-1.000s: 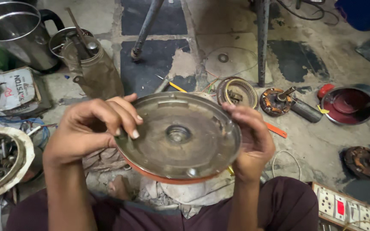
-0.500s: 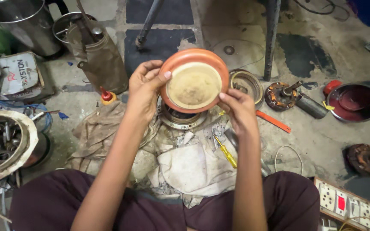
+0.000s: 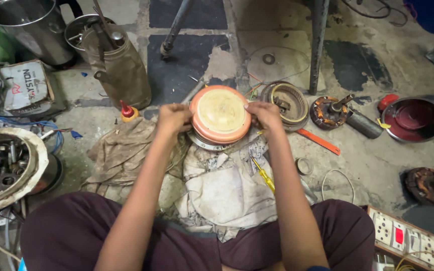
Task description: The person handles the internal copper winding of a fan motor and then fits the circular metal housing covers back together by hand.
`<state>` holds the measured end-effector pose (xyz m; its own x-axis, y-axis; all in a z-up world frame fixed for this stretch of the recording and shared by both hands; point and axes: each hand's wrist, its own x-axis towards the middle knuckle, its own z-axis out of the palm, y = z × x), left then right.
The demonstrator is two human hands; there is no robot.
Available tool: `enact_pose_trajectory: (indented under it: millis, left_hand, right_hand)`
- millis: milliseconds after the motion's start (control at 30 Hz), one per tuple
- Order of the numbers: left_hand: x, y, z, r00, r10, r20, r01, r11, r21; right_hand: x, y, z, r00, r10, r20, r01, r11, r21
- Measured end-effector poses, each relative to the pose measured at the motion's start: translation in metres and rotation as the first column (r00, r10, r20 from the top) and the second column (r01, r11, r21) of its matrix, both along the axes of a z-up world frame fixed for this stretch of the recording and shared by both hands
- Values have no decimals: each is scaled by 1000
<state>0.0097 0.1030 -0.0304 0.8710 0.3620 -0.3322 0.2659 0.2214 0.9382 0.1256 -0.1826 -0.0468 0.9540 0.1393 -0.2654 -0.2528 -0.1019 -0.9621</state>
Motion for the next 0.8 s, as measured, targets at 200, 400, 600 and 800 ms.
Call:
enact_pose_trajectory:
  millis: [200,400,600,800]
  left_hand:
    - [-20,-14,-6,998,67,4,-66,968,242]
    - [-20,-8,-18,988,130,-87,-63,837,543]
    - [-16,-10,-40,993,115,-27,-87,872,482]
    - [-19,-12,-37,995,95,3,-87,898,431]
  right_hand:
    - [-22,22,-5,966,-72,247,87,995,-54]
    - [-49,43,20,880,-19,475,227,895,-384]
    - [-61,46,23,856,-30,516,304,836,-456]
    - [-62,48,23,856,-68,512,301,872,-387]
